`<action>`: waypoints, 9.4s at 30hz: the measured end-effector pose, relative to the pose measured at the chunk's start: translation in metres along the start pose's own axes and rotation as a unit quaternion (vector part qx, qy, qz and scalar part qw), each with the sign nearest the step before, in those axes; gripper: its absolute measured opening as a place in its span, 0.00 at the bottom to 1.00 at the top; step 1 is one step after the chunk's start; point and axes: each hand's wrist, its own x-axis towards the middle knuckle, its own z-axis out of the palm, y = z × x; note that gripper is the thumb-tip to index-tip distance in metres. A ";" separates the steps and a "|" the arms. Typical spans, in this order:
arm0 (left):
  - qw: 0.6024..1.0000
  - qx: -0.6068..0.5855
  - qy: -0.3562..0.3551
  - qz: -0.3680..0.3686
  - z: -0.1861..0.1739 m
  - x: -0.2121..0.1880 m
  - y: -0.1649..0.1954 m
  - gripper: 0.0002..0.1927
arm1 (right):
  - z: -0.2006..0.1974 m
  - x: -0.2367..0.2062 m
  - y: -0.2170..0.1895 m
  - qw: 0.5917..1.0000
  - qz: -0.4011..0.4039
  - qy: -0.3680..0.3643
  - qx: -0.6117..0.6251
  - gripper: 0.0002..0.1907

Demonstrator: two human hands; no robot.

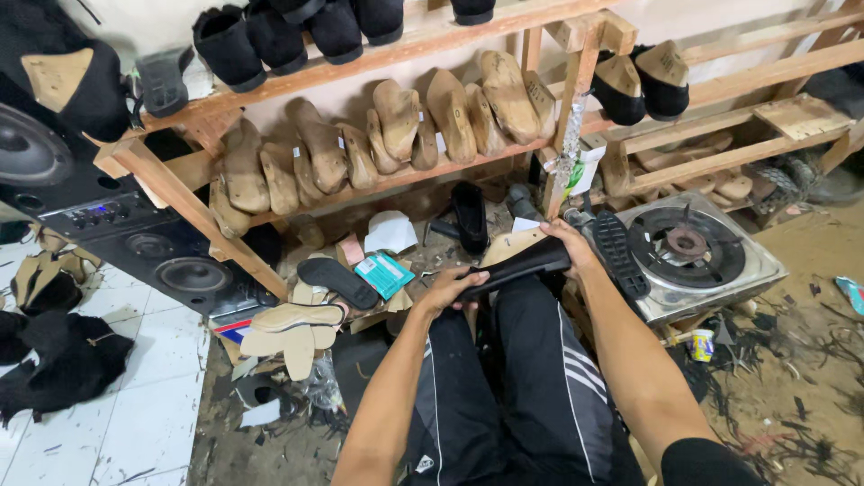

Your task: The person sits on the floor in a shoe workshop and inspects a pair of black shoes. They remove a wooden shoe last, examine the shoe's interior and exterior, place a small white paper inside, and return the shoe to a shelf. The person repeats this process with another shoe, handling shoe lasts and papers throughout.

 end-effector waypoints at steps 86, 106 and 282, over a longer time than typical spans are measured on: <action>0.848 -0.500 0.175 -0.014 0.098 0.030 -0.073 0.44 | -0.003 -0.168 0.059 0.794 -0.221 0.102 -0.557 0.23; 0.805 -0.537 0.162 0.193 0.063 -0.005 -0.009 0.33 | 0.046 -0.136 0.074 0.977 -0.140 0.053 -0.152 0.38; 0.777 -0.627 0.052 0.005 0.162 -0.013 -0.182 0.33 | -0.053 -0.244 0.139 0.690 -0.189 0.044 -0.698 0.19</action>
